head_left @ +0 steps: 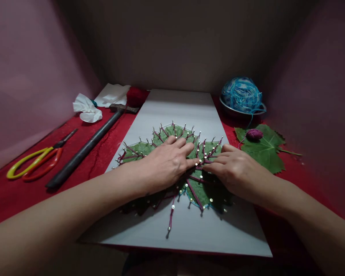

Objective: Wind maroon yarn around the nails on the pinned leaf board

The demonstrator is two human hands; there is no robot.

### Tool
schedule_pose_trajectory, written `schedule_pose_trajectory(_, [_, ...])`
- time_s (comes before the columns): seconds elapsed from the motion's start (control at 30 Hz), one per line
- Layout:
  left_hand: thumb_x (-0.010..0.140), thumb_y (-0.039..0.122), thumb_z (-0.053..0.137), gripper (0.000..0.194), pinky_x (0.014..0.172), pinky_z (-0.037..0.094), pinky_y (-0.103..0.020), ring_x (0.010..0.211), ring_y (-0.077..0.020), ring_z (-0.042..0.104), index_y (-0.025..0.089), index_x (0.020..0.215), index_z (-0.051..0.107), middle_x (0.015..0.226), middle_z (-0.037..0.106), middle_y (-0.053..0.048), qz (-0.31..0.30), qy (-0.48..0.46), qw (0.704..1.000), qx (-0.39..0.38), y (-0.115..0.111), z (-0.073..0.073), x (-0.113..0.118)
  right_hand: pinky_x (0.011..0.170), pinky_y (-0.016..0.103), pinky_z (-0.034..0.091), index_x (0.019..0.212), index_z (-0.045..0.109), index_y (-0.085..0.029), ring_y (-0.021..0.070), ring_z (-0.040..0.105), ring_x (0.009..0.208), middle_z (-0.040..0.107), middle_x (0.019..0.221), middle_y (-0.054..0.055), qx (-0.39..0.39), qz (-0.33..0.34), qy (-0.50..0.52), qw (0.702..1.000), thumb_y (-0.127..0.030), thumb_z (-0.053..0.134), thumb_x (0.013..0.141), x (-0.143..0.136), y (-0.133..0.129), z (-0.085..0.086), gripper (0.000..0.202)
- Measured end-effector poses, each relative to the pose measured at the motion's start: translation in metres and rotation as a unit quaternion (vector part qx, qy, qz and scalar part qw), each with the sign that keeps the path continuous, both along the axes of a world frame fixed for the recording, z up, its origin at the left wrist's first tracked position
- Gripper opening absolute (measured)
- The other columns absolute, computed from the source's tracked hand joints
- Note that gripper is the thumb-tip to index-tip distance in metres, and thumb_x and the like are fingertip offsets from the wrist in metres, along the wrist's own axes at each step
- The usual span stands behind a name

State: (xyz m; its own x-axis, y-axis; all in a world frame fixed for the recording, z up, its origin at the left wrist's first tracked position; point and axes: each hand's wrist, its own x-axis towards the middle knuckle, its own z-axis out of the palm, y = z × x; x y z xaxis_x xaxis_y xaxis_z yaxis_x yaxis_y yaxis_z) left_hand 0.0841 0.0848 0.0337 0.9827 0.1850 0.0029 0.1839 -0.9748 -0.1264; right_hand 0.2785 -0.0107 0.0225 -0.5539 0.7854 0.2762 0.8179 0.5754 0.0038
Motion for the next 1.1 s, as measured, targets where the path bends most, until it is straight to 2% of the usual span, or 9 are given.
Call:
schedule_pose_trajectory(0.2, [0.087, 0.006, 0.04, 0.051, 0.084, 0.035, -0.041, 0.093, -0.0249, 0.045, 0.026, 0.133, 0.051, 0.103, 0.052, -0.012, 0.03, -0.024, 0.998, -0.045, 0.001, -0.008, -0.004, 0.068, 0.031, 0.034, 0.082, 0.071, -0.017, 0.0114, 0.053, 0.057, 0.065, 0.063, 0.002, -0.05, -0.032, 0.047, 0.997, -0.008, 0.044, 0.088, 0.0, 0.003, -0.003, 0.029])
schedule_pose_trajectory(0.33, [0.089, 0.009, 0.041, 0.042, 0.083, 0.035, -0.04, 0.093, -0.0242, 0.044, 0.023, 0.123, 0.058, 0.1, 0.053, -0.012, 0.026, -0.081, 0.994, -0.064, 0.002, -0.009, -0.007, 0.066, 0.031, 0.035, 0.085, 0.072, -0.018, 0.011, 0.054, 0.058, 0.066, 0.063, 0.002, -0.071, -0.045, 0.054, 0.995, -0.011, 0.042, 0.091, 0.0, 0.003, -0.001, 0.032])
schedule_pose_trajectory(0.43, [0.091, 0.012, 0.041, 0.036, 0.082, 0.036, -0.036, 0.093, -0.0216, 0.044, 0.021, 0.119, 0.06, 0.098, 0.054, -0.01, 0.032, -0.132, 0.984, -0.111, -0.001, -0.004, -0.008, 0.062, 0.03, 0.034, 0.079, 0.072, -0.019, 0.0106, 0.049, 0.054, 0.065, 0.062, 0.002, -0.052, -0.064, 0.054, 0.995, -0.013, 0.044, 0.09, -0.002, 0.001, -0.001, 0.031])
schedule_pose_trajectory(0.53, [0.092, 0.014, 0.042, 0.031, 0.082, 0.035, -0.034, 0.092, -0.0194, 0.045, 0.02, 0.115, 0.062, 0.097, 0.056, -0.007, 0.02, -0.121, 0.976, -0.181, -0.006, 0.002, -0.005, 0.054, 0.028, 0.03, 0.073, 0.071, -0.02, 0.0122, 0.046, 0.054, 0.065, 0.06, 0.002, -0.027, -0.108, 0.047, 0.993, -0.016, 0.05, 0.087, -0.005, -0.002, -0.003, 0.026])
schedule_pose_trajectory(0.67, [0.091, 0.015, 0.046, 0.029, 0.08, 0.033, -0.033, 0.089, -0.0186, 0.045, 0.023, 0.113, 0.063, 0.092, 0.053, -0.005, 0.032, -0.07, 0.972, -0.222, -0.009, 0.005, 0.003, 0.052, 0.028, 0.028, 0.078, 0.072, -0.02, 0.0136, 0.049, 0.055, 0.065, 0.059, 0.002, -0.017, -0.147, 0.059, 0.987, -0.019, 0.055, 0.084, -0.009, -0.007, -0.003, 0.018])
schedule_pose_trajectory(0.8, [0.091, 0.015, 0.046, 0.026, 0.082, 0.032, -0.034, 0.088, -0.0182, 0.044, 0.026, 0.104, 0.067, 0.087, 0.049, -0.003, 0.028, -0.021, 0.973, -0.229, -0.007, 0.004, 0.008, 0.053, 0.028, 0.029, 0.078, 0.071, -0.019, 0.0138, 0.05, 0.057, 0.064, 0.058, 0.002, -0.048, -0.138, 0.066, 0.987, -0.017, 0.054, 0.082, -0.011, -0.01, 0.002, 0.017])
schedule_pose_trajectory(0.93, [0.089, 0.016, 0.052, 0.024, 0.085, 0.031, -0.036, 0.09, -0.0186, 0.044, 0.028, 0.1, 0.069, 0.087, 0.048, -0.003, 0.03, -0.051, 0.97, -0.234, -0.005, 0.002, 0.009, 0.057, 0.027, 0.032, 0.076, 0.068, -0.018, 0.0125, 0.052, 0.06, 0.064, 0.063, 0.002, -0.064, -0.114, 0.102, 0.986, -0.017, 0.053, 0.085, -0.012, -0.01, 0.006, 0.017])
schedule_pose_trajectory(1.1, [0.086, 0.019, 0.059, 0.011, 0.085, 0.032, -0.036, 0.09, -0.0188, 0.043, 0.019, 0.081, 0.069, 0.087, 0.051, -0.003, 0.051, -0.08, 0.965, -0.243, -0.007, 0.0, 0.008, 0.069, 0.03, 0.035, 0.075, 0.066, -0.016, 0.0131, 0.055, 0.069, 0.065, 0.073, 0.002, -0.056, -0.085, 0.136, 0.985, -0.017, 0.054, 0.085, -0.011, -0.003, 0.004, 0.015])
